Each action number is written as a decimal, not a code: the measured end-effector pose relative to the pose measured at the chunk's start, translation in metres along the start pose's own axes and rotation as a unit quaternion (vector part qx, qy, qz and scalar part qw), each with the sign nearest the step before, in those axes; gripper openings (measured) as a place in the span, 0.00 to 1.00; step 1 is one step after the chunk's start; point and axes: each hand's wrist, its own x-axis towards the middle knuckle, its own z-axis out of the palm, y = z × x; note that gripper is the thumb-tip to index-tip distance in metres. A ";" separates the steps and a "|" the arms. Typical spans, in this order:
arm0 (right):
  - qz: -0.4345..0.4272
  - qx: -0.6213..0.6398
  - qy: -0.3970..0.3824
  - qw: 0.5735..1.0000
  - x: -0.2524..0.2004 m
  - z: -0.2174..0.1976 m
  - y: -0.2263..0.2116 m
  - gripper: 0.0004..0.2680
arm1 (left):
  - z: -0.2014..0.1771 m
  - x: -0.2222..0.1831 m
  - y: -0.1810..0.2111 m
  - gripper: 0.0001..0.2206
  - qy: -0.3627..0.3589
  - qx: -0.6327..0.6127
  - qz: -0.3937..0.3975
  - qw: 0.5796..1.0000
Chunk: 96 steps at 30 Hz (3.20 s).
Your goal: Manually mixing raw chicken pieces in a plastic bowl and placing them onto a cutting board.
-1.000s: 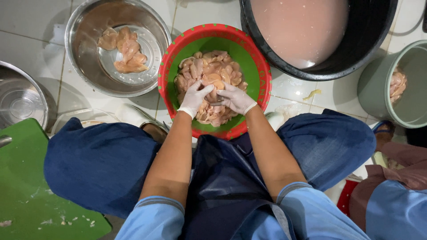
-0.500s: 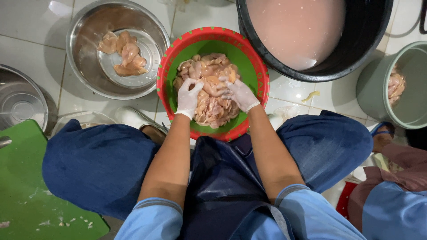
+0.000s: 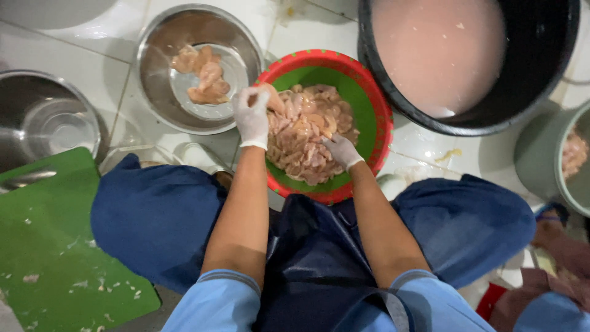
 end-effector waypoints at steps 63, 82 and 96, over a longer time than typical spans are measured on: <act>-0.325 -0.091 0.048 0.940 -0.062 0.028 -0.083 0.08 | 0.056 -0.072 -0.117 0.13 -0.184 0.082 -0.237 0.950; -0.012 0.241 -0.052 0.969 -0.036 0.014 -0.043 0.11 | -0.180 -0.057 0.267 0.14 -0.043 0.011 0.280 0.959; 0.080 0.168 -0.044 0.982 -0.022 0.019 0.008 0.10 | -0.401 -0.090 0.212 0.23 -0.091 0.346 -0.218 0.908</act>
